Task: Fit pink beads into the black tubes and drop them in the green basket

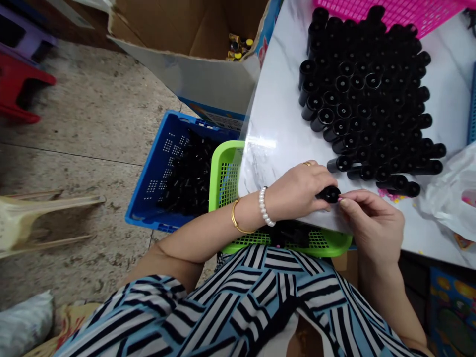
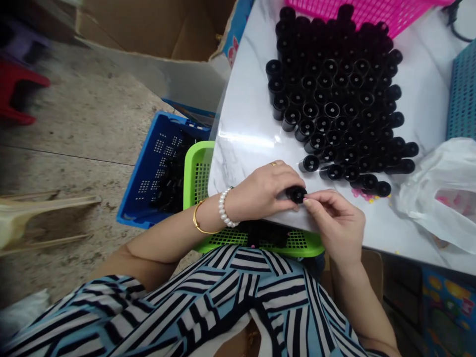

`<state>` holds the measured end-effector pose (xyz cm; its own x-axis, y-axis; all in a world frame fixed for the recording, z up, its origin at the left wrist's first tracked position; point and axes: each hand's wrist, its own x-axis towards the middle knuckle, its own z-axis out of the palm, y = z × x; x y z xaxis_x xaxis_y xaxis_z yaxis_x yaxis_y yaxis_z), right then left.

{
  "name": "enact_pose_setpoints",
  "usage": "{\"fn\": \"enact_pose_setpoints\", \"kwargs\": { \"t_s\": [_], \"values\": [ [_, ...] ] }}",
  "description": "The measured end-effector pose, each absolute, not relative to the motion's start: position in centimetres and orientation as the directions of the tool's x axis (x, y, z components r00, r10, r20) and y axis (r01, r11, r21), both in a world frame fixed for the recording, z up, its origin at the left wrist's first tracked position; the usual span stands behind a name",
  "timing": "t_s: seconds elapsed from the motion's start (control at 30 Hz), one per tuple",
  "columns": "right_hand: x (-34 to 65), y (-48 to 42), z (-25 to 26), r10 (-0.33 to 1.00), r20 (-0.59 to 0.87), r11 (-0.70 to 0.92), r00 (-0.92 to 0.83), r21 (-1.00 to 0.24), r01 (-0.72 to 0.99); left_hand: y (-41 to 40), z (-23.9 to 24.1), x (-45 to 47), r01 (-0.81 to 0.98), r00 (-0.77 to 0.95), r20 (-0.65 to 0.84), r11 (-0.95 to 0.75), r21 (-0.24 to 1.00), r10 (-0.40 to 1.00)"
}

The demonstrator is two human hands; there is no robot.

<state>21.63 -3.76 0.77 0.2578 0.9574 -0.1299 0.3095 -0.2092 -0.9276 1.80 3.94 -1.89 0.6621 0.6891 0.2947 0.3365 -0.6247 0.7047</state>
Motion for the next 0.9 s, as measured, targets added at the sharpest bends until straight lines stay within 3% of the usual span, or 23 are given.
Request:
{"fn": "enact_pose_setpoints", "kwargs": {
  "t_s": [0.4, 0.63, 0.77, 0.9],
  "values": [
    [19.9, -3.5, 1.3, 0.973, 0.008, -0.088, 0.231, -0.912, 0.401, 3.9, -1.4, 1.7, 0.354, 0.683, 0.288, -0.649, 0.674, 0.672],
    [19.7, -2.9, 1.1, 0.935, -0.199, -0.277, 0.293, -0.926, 0.256, 3.8, -0.7, 1.6, 0.382, 0.710, 0.187, -0.595, 0.707, 0.678],
    [20.9, -1.9, 1.0, 0.915, -0.375, -0.393, 0.151, -0.912, 0.119, 3.7, -0.2, 1.7, 0.415, 0.711, 0.090, -0.519, 0.747, 0.697],
    [21.3, -2.0, 0.9, 0.951, -0.292, -0.297, 0.106, -0.954, 0.041, 3.6, 0.2, 1.7, 0.445, 0.719, 0.058, -0.524, 0.726, 0.692]
  ]
}}
